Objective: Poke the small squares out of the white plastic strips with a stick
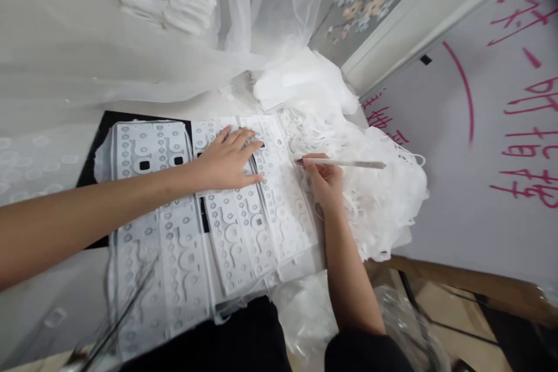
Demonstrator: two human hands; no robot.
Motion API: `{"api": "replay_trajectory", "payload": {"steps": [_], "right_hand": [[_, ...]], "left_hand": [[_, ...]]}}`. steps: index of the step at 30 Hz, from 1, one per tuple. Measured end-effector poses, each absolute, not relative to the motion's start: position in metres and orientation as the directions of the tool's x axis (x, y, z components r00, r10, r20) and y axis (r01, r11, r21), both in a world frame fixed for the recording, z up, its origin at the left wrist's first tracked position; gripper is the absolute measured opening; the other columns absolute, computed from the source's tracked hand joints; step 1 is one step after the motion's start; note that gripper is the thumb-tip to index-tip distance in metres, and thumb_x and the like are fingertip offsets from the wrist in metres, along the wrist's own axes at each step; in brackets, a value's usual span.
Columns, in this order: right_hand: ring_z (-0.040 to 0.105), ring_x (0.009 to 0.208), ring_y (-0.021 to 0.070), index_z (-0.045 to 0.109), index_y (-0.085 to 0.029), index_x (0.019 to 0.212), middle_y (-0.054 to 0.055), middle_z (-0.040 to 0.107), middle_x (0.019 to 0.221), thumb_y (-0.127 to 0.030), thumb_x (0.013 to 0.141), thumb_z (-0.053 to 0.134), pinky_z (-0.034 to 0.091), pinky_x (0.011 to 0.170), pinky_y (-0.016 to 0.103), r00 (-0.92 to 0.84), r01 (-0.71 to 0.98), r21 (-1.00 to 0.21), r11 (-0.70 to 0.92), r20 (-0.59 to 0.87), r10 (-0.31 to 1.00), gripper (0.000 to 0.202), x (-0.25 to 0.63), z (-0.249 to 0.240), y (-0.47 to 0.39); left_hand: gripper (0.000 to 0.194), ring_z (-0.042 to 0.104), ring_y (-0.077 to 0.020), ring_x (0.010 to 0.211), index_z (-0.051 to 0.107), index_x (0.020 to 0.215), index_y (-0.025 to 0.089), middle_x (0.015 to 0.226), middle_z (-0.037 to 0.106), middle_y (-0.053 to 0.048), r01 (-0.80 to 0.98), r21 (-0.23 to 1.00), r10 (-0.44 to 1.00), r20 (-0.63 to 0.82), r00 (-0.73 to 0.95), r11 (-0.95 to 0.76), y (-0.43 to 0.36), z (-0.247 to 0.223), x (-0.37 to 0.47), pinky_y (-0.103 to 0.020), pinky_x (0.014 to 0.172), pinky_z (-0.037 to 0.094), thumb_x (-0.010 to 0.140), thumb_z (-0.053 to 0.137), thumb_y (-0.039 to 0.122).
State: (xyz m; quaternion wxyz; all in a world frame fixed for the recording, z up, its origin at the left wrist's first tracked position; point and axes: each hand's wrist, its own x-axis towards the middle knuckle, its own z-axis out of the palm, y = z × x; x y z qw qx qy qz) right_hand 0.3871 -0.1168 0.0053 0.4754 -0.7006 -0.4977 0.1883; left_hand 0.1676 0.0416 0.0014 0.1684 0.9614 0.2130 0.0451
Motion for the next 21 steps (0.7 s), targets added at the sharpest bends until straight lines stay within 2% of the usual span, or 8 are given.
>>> {"api": "replay_trajectory", "payload": {"steps": [2,4,7,9,11,15,21], "right_hand": [[0.069,0.093,0.0228,0.071,-0.023,0.100,0.005,0.074,0.096,-0.043,0.094,0.060,0.054,0.080,0.037,0.387,0.461,-0.886,-0.055,0.145,0.910,0.024,0.3906,0.0079,-0.1196],[0.069,0.093,0.0226,0.074,-0.024,0.098,0.005,0.075,0.097,-0.042,0.091,0.064,0.054,0.081,0.037,0.334,0.479,-0.876,-0.053,0.126,0.934,0.022,0.3918,0.0085,-0.1208],[0.069,0.089,0.0218,0.076,-0.025,0.099,0.005,0.075,0.097,-0.043,0.090,0.065,0.055,0.081,0.038,0.307,0.515,-0.855,-0.057,0.122,0.944,0.022,0.3935,0.0066,-0.1207],[0.069,0.087,0.0217,0.076,-0.025,0.100,0.005,0.076,0.098,-0.044,0.091,0.065,0.056,0.079,0.038,0.304,0.532,-0.844,-0.073,0.110,0.946,0.024,0.3952,0.0051,-0.1205],[0.068,0.086,0.0215,0.076,-0.025,0.102,0.006,0.076,0.099,-0.044,0.091,0.064,0.056,0.077,0.038,0.290,0.557,-0.827,-0.077,0.107,0.951,0.025,0.3966,0.0043,-0.1206],[0.068,0.086,0.0216,0.076,-0.025,0.104,0.006,0.076,0.101,-0.043,0.092,0.063,0.056,0.075,0.038,0.250,0.613,-0.788,-0.061,0.119,0.961,0.025,0.3971,0.0048,-0.1211],[0.069,0.094,0.0230,0.076,-0.024,0.104,0.006,0.076,0.102,-0.043,0.093,0.062,0.057,0.083,0.041,0.223,0.630,-0.775,-0.036,0.137,0.965,0.026,0.3962,0.0073,-0.1208]], "left_hand": [[0.085,0.015,-0.0339,0.153,0.034,0.154,0.018,0.164,0.022,-0.014,0.376,0.360,0.421,0.051,0.906,-0.854,0.0426,0.0005,0.1655,-0.054,0.124,0.006,0.088,0.049,0.070],[0.074,0.015,-0.0346,0.153,0.039,0.151,0.022,0.163,0.024,-0.012,0.320,0.379,0.387,0.115,0.915,-0.868,0.0429,0.0010,0.1632,-0.056,0.124,0.008,0.090,0.053,0.063],[0.046,0.023,-0.0314,0.151,0.057,0.137,0.024,0.156,0.041,-0.008,0.132,0.379,0.230,0.227,0.946,-0.916,0.0427,0.0023,0.1605,-0.053,0.124,0.012,0.097,0.050,0.047],[0.038,0.033,-0.0283,0.147,0.062,0.131,0.023,0.148,0.051,-0.007,0.021,0.375,0.132,0.271,0.954,-0.927,0.0425,0.0022,0.1601,-0.049,0.124,0.017,0.100,0.048,0.041],[0.039,0.038,-0.0272,0.144,0.062,0.131,0.023,0.145,0.055,-0.007,-0.009,0.376,0.099,0.266,0.959,-0.927,0.0427,0.0013,0.1607,-0.047,0.124,0.021,0.100,0.049,0.042],[0.047,0.040,-0.0274,0.142,0.057,0.137,0.022,0.148,0.053,-0.008,0.042,0.355,0.115,0.187,0.976,-0.934,0.0441,0.0001,0.1624,-0.045,0.122,0.025,0.100,0.047,0.050],[0.048,0.041,-0.0275,0.142,0.057,0.138,0.022,0.147,0.054,-0.007,0.044,0.374,0.122,0.186,0.975,-0.927,0.0444,0.0012,0.1625,-0.045,0.121,0.025,0.099,0.047,0.050]]}}
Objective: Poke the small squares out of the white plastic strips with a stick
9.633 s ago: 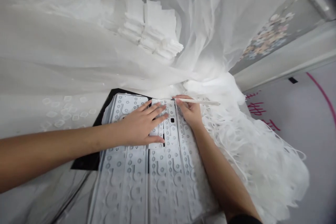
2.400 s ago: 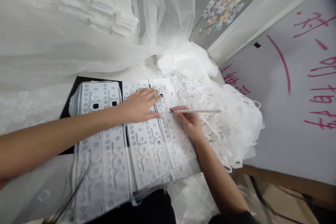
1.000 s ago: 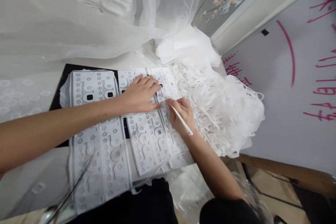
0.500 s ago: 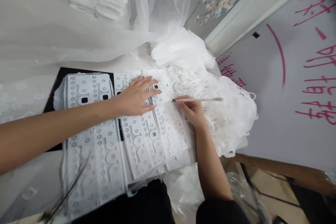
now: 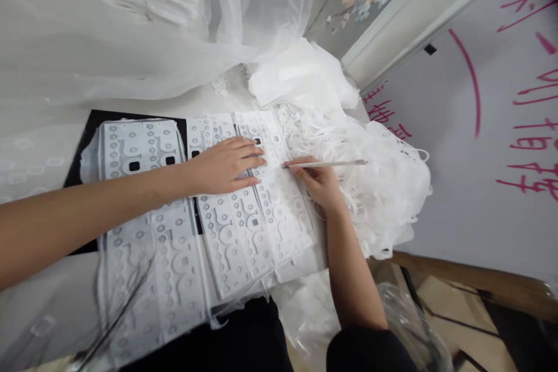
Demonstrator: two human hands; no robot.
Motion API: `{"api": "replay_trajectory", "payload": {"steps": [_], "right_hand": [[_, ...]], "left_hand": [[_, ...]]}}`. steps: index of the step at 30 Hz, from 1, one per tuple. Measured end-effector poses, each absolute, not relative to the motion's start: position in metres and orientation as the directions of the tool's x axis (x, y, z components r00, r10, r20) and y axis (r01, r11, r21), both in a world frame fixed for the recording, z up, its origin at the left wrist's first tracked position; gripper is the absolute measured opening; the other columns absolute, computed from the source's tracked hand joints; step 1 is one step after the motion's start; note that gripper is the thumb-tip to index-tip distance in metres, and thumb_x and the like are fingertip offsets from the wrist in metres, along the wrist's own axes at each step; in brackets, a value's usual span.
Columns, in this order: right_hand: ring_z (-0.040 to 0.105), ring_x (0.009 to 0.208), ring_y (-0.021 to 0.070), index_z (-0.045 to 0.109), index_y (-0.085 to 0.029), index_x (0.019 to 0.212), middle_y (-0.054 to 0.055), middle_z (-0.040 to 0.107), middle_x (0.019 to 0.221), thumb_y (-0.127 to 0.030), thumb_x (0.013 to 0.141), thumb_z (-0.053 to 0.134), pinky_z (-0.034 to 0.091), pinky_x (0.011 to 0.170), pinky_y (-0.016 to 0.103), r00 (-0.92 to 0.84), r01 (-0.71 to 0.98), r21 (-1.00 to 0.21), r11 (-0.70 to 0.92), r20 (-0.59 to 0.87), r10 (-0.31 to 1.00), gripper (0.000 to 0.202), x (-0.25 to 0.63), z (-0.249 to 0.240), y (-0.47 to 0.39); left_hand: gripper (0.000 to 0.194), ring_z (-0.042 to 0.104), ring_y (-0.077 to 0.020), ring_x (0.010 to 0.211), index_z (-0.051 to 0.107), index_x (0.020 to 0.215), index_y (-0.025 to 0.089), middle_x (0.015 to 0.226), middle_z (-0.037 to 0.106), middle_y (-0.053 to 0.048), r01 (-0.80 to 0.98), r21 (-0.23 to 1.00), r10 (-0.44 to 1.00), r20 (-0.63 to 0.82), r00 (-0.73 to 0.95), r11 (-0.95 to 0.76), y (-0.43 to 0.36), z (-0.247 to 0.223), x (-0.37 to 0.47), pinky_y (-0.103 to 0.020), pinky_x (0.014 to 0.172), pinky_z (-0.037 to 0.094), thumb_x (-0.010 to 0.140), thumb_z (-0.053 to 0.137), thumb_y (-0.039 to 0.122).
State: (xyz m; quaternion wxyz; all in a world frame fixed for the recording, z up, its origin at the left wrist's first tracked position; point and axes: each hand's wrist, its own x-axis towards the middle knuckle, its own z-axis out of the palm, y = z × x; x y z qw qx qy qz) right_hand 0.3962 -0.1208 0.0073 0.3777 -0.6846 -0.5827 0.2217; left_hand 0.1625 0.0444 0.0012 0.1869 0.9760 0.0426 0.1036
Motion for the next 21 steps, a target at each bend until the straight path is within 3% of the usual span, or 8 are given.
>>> {"api": "replay_trajectory", "payload": {"steps": [9,13,17,21], "right_hand": [[0.068,0.094,0.0221,0.074,-0.025,0.103,0.006,0.074,0.104,-0.041,0.095,0.060,0.057,0.082,0.039,0.185,0.682,-0.731,-0.009,0.161,0.970,0.023,0.395,0.009,-0.121],[0.066,0.097,0.0222,0.072,-0.027,0.108,0.006,0.073,0.104,-0.032,0.098,0.054,0.056,0.083,0.040,0.071,0.820,-0.567,0.082,0.242,0.968,0.021,0.391,0.009,-0.125],[0.063,0.096,0.0243,0.066,-0.026,0.119,0.006,0.073,0.094,-0.021,0.097,0.049,0.054,0.084,0.042,-0.074,0.929,-0.324,0.181,0.317,0.945,0.028,0.388,0.002,-0.128],[0.063,0.093,0.0235,0.063,-0.027,0.122,0.005,0.070,0.091,-0.016,0.097,0.044,0.055,0.080,0.038,-0.034,0.949,-0.280,0.147,0.371,0.928,0.033,0.384,-0.008,-0.126]], "left_hand": [[0.051,0.038,-0.0278,0.143,0.055,0.139,0.020,0.149,0.052,-0.009,0.052,0.350,0.110,0.150,0.983,-0.935,0.045,0.001,0.163,-0.045,0.122,0.024,0.101,0.043,0.051],[0.050,0.037,-0.0272,0.144,0.054,0.140,0.021,0.149,0.052,-0.008,0.044,0.353,0.106,0.158,0.982,-0.935,0.045,0.003,0.162,-0.045,0.122,0.022,0.101,0.044,0.050],[0.048,0.033,-0.0255,0.147,0.052,0.143,0.027,0.153,0.048,-0.005,-0.108,0.353,-0.055,0.157,0.986,-0.929,0.043,0.005,0.161,-0.044,0.124,0.016,0.100,0.048,0.047],[0.045,0.035,-0.0243,0.147,0.055,0.141,0.030,0.155,0.045,-0.003,-0.183,0.382,-0.137,0.144,0.980,-0.906,0.041,0.004,0.160,-0.042,0.125,0.016,0.098,0.052,0.046]]}}
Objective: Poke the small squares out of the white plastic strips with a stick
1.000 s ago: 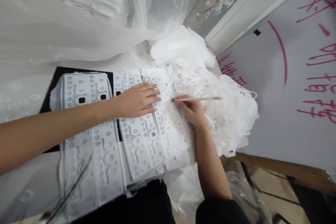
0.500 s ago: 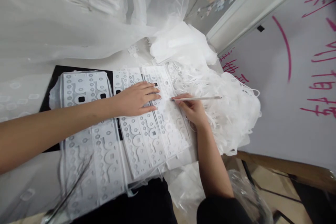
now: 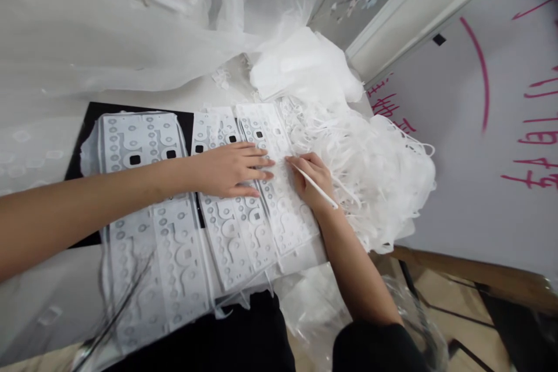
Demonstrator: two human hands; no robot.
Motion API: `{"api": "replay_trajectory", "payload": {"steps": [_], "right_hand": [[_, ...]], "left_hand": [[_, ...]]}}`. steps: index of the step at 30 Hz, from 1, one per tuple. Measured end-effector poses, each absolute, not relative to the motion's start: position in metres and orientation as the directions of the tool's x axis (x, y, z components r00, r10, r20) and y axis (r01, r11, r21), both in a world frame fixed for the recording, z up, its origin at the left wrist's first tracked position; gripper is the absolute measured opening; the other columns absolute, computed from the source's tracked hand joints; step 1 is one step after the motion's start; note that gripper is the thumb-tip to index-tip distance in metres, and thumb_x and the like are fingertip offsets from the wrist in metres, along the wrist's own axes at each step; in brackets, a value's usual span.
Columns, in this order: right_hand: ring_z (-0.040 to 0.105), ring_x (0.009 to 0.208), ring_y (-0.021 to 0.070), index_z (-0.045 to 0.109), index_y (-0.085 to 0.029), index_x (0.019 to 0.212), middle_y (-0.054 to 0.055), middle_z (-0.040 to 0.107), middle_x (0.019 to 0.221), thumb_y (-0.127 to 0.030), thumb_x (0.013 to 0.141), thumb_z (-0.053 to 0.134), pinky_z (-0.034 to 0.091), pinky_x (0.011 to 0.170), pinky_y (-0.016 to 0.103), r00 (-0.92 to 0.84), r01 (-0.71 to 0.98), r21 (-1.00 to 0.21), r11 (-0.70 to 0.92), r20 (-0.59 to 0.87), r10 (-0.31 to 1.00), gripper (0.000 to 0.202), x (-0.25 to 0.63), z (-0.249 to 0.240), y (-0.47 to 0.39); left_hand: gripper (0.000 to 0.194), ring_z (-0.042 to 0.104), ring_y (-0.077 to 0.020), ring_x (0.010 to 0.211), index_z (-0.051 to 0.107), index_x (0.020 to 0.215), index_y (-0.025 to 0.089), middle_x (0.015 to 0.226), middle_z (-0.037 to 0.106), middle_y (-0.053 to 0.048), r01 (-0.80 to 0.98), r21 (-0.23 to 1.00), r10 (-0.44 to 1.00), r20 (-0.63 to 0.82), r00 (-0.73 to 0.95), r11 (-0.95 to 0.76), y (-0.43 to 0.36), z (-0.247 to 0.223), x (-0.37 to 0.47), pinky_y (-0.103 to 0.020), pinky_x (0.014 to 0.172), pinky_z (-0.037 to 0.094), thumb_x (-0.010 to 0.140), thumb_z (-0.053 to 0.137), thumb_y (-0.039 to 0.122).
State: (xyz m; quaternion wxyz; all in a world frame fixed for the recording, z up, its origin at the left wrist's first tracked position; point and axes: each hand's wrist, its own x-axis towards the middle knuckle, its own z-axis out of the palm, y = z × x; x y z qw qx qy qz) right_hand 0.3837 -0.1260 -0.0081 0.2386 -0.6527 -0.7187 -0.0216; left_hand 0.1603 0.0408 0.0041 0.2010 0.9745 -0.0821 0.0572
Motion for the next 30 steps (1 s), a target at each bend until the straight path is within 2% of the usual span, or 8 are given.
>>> {"api": "replay_trajectory", "payload": {"steps": [8,10,14,17,19,23,26,30], "right_hand": [[0.062,0.093,0.0225,0.063,-0.022,0.115,0.007,0.072,0.098,-0.009,0.094,0.046,0.053,0.082,0.036,0.102,0.961,-0.275,0.031,0.456,0.884,0.030,0.369,-0.015,-0.120],[0.062,0.094,0.0226,0.063,-0.022,0.114,0.007,0.071,0.098,-0.011,0.095,0.045,0.053,0.083,0.037,0.124,0.964,-0.267,0.001,0.452,0.883,0.028,0.371,-0.016,-0.118],[0.063,0.090,0.0239,0.067,-0.023,0.105,0.007,0.070,0.090,-0.021,0.099,0.044,0.054,0.081,0.040,0.280,0.946,-0.290,-0.147,0.497,0.821,0.024,0.384,-0.011,-0.114],[0.066,0.090,0.0247,0.069,-0.024,0.103,0.007,0.072,0.093,-0.028,0.099,0.048,0.056,0.082,0.043,0.312,0.917,-0.384,-0.111,0.515,0.798,0.022,0.386,-0.004,-0.113],[0.069,0.097,0.0247,0.069,-0.025,0.105,0.008,0.073,0.101,-0.032,0.098,0.051,0.056,0.088,0.044,0.317,0.863,-0.504,-0.028,0.497,0.808,0.020,0.380,0.000,-0.115],[0.071,0.103,0.0245,0.070,-0.024,0.106,0.008,0.075,0.111,-0.038,0.097,0.055,0.057,0.093,0.045,0.326,0.641,-0.766,0.045,0.325,0.888,0.023,0.360,0.005,-0.119],[0.072,0.100,0.0242,0.073,-0.024,0.103,0.007,0.076,0.108,-0.039,0.095,0.060,0.058,0.091,0.043,0.260,0.566,-0.824,0.034,0.217,0.941,0.021,0.351,0.005,-0.118],[0.072,0.100,0.0231,0.074,-0.026,0.102,0.006,0.076,0.107,-0.037,0.094,0.061,0.058,0.091,0.043,0.205,0.583,-0.811,0.044,0.200,0.958,0.019,0.350,0.004,-0.115]], "left_hand": [[0.042,0.042,-0.0264,0.143,0.063,0.133,0.030,0.151,0.050,-0.003,-0.198,0.405,-0.118,0.213,0.970,-0.893,0.040,0.003,0.160,-0.042,0.122,0.025,0.094,0.061,0.044],[0.043,0.042,-0.0268,0.143,0.062,0.134,0.030,0.150,0.050,-0.004,-0.200,0.401,-0.121,0.213,0.969,-0.894,0.040,0.003,0.160,-0.043,0.122,0.025,0.094,0.061,0.045],[0.043,0.042,-0.0258,0.143,0.062,0.134,0.032,0.149,0.052,-0.003,-0.199,0.416,-0.111,0.227,0.967,-0.887,0.040,0.001,0.158,-0.042,0.123,0.023,0.093,0.062,0.044],[0.044,0.041,-0.0263,0.143,0.061,0.135,0.032,0.150,0.051,-0.004,-0.189,0.404,-0.105,0.221,0.970,-0.895,0.040,0.000,0.155,-0.044,0.123,0.023,0.094,0.061,0.044],[0.044,0.040,-0.0277,0.144,0.061,0.135,0.032,0.151,0.049,-0.006,-0.170,0.382,-0.089,0.220,0.971,-0.909,0.039,0.001,0.153,-0.044,0.122,0.024,0.093,0.061,0.046],[0.046,0.038,-0.0315,0.145,0.064,0.132,0.033,0.152,0.048,-0.005,-0.101,0.346,-0.028,0.209,0.977,-0.933,0.037,0.005,0.151,-0.047,0.122,0.025,0.090,0.063,0.053],[0.050,0.035,-0.0332,0.146,0.065,0.132,0.031,0.153,0.048,-0.006,-0.082,0.332,-0.017,0.195,0.981,-0.940,0.036,0.006,0.151,-0.047,0.122,0.025,0.089,0.062,0.056],[0.051,0.035,-0.0344,0.146,0.065,0.131,0.029,0.153,0.047,-0.007,-0.093,0.327,-0.034,0.182,0.983,-0.940,0.037,0.006,0.152,-0.049,0.122,0.024,0.090,0.060,0.058]]}}
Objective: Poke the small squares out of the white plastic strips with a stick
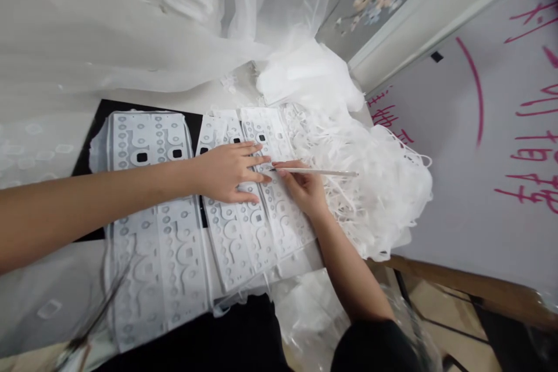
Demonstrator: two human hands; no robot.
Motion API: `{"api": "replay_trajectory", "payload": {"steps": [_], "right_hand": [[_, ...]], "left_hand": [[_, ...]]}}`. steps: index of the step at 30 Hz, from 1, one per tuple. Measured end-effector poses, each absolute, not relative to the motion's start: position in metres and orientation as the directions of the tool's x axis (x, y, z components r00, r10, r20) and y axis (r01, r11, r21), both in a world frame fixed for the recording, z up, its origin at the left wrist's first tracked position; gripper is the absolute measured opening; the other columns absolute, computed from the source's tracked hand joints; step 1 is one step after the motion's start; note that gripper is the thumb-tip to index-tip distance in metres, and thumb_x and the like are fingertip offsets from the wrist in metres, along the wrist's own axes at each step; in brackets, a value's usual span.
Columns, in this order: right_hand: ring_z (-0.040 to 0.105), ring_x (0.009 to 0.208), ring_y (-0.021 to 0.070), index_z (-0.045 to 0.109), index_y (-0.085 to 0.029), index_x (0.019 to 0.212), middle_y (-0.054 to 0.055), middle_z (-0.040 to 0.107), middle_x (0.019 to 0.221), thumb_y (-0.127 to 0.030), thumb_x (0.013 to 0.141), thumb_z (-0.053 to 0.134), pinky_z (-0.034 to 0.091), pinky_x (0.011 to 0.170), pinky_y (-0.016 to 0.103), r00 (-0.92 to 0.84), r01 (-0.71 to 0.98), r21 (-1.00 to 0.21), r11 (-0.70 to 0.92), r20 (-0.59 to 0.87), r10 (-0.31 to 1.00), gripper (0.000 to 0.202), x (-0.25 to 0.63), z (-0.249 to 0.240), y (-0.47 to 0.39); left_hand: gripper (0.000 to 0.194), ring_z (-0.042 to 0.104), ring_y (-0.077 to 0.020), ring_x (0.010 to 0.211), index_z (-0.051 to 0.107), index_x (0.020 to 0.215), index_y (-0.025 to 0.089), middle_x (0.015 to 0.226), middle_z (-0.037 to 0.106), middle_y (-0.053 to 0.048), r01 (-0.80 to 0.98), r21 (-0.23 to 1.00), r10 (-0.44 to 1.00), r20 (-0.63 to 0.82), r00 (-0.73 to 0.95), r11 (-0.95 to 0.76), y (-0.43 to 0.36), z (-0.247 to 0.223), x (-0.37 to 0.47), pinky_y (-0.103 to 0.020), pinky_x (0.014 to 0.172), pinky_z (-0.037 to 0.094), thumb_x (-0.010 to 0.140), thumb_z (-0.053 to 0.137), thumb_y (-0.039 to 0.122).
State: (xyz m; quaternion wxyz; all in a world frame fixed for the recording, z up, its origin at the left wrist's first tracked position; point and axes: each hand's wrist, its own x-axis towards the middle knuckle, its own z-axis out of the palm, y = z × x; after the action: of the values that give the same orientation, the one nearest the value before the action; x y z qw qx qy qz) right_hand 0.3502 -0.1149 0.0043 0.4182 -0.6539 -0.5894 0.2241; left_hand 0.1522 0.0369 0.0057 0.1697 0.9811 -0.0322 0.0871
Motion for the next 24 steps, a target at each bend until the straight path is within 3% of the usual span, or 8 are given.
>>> {"api": "replay_trajectory", "payload": {"steps": [7,14,17,21,24], "right_hand": [[0.070,0.094,0.0216,0.074,-0.026,0.105,0.005,0.076,0.104,-0.037,0.095,0.061,0.058,0.085,0.040,0.181,0.631,-0.775,0.040,0.197,0.964,0.020,0.3509,0.0039,-0.1125],[0.068,0.087,0.0194,0.074,-0.026,0.105,0.005,0.074,0.102,-0.037,0.096,0.059,0.058,0.078,0.038,0.165,0.662,-0.749,0.041,0.198,0.966,0.020,0.3511,0.0039,-0.1114],[0.067,0.090,0.0193,0.072,-0.027,0.107,0.004,0.075,0.102,-0.027,0.096,0.058,0.057,0.081,0.037,0.058,0.760,-0.632,0.148,0.293,0.954,0.018,0.3513,0.0051,-0.1121],[0.064,0.101,0.0217,0.067,-0.026,0.115,0.003,0.075,0.112,-0.014,0.096,0.054,0.055,0.089,0.039,-0.185,0.885,-0.340,0.318,0.370,0.911,0.026,0.3496,0.0062,-0.1142],[0.063,0.100,0.0208,0.062,-0.024,0.121,0.005,0.073,0.112,-0.012,0.096,0.050,0.056,0.085,0.034,-0.218,0.900,-0.275,0.340,0.392,0.894,0.030,0.3460,0.0037,-0.1155]], "left_hand": [[0.051,0.034,-0.0328,0.147,0.065,0.132,0.031,0.154,0.046,-0.004,-0.073,0.340,-0.031,0.129,0.991,-0.938,0.0383,0.0074,0.1530,-0.047,0.124,0.022,0.090,0.059,0.059],[0.052,0.037,-0.0346,0.145,0.064,0.133,0.028,0.152,0.048,-0.009,-0.111,0.276,-0.069,0.156,0.985,-0.955,0.0384,0.0080,0.1528,-0.051,0.120,0.027,0.092,0.056,0.058],[0.052,0.040,-0.0346,0.143,0.064,0.133,0.026,0.150,0.050,-0.012,-0.116,0.256,-0.068,0.190,0.980,-0.960,0.0373,0.0077,0.1524,-0.051,0.118,0.031,0.092,0.057,0.057],[0.056,0.045,-0.0329,0.140,0.065,0.131,0.024,0.148,0.052,-0.013,-0.096,0.247,-0.038,0.230,0.972,-0.964,0.0364,0.0072,0.1524,-0.048,0.117,0.032,0.088,0.063,0.059],[0.058,0.045,-0.0329,0.140,0.064,0.132,0.023,0.147,0.053,-0.013,-0.099,0.238,-0.044,0.226,0.973,-0.966,0.0366,0.0070,0.1532,-0.048,0.117,0.033,0.088,0.062,0.061]]}}
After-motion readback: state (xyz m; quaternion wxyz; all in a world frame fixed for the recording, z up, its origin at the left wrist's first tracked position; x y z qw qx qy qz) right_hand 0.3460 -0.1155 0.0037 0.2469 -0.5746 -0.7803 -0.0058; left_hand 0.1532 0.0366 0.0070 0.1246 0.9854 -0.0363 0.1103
